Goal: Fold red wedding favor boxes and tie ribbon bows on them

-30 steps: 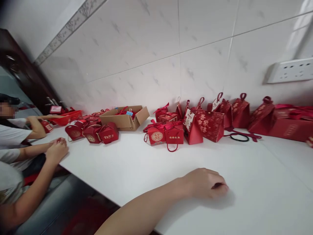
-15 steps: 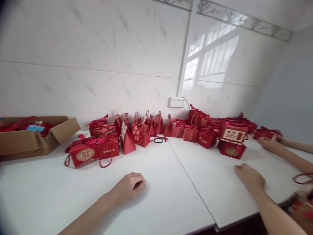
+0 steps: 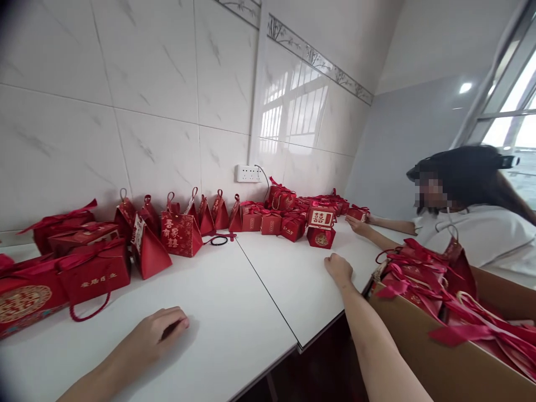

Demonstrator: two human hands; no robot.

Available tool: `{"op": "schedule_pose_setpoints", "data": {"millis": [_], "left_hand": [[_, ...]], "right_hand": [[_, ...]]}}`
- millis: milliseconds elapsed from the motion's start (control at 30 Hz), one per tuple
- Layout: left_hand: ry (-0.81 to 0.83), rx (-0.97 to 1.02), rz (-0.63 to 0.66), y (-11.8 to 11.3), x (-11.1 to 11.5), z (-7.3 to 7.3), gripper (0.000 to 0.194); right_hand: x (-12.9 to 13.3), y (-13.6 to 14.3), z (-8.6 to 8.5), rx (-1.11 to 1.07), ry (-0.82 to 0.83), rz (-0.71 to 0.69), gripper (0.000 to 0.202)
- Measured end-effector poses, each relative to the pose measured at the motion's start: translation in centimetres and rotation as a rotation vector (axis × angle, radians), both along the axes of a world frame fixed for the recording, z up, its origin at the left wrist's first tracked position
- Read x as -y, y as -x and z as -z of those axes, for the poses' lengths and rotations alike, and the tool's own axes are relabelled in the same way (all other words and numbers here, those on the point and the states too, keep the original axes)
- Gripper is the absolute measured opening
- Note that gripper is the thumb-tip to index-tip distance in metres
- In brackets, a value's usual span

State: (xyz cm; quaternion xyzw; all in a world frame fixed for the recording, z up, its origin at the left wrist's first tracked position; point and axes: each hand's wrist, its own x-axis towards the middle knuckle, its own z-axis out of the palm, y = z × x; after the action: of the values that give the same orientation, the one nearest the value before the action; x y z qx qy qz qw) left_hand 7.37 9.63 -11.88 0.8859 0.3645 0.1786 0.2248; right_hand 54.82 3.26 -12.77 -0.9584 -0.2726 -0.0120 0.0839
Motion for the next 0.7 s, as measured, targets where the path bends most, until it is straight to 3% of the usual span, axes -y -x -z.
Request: {"op": "schedule_pose_setpoints", "data": {"millis": [700], "left_hand": [[0.005, 0.073, -0.037, -0.31, 0.06, 0.17, 0.035]], "right_hand": [[-0.14, 0.0, 0.0, 0.017, -0.007, 0.007, 0.027]]}}
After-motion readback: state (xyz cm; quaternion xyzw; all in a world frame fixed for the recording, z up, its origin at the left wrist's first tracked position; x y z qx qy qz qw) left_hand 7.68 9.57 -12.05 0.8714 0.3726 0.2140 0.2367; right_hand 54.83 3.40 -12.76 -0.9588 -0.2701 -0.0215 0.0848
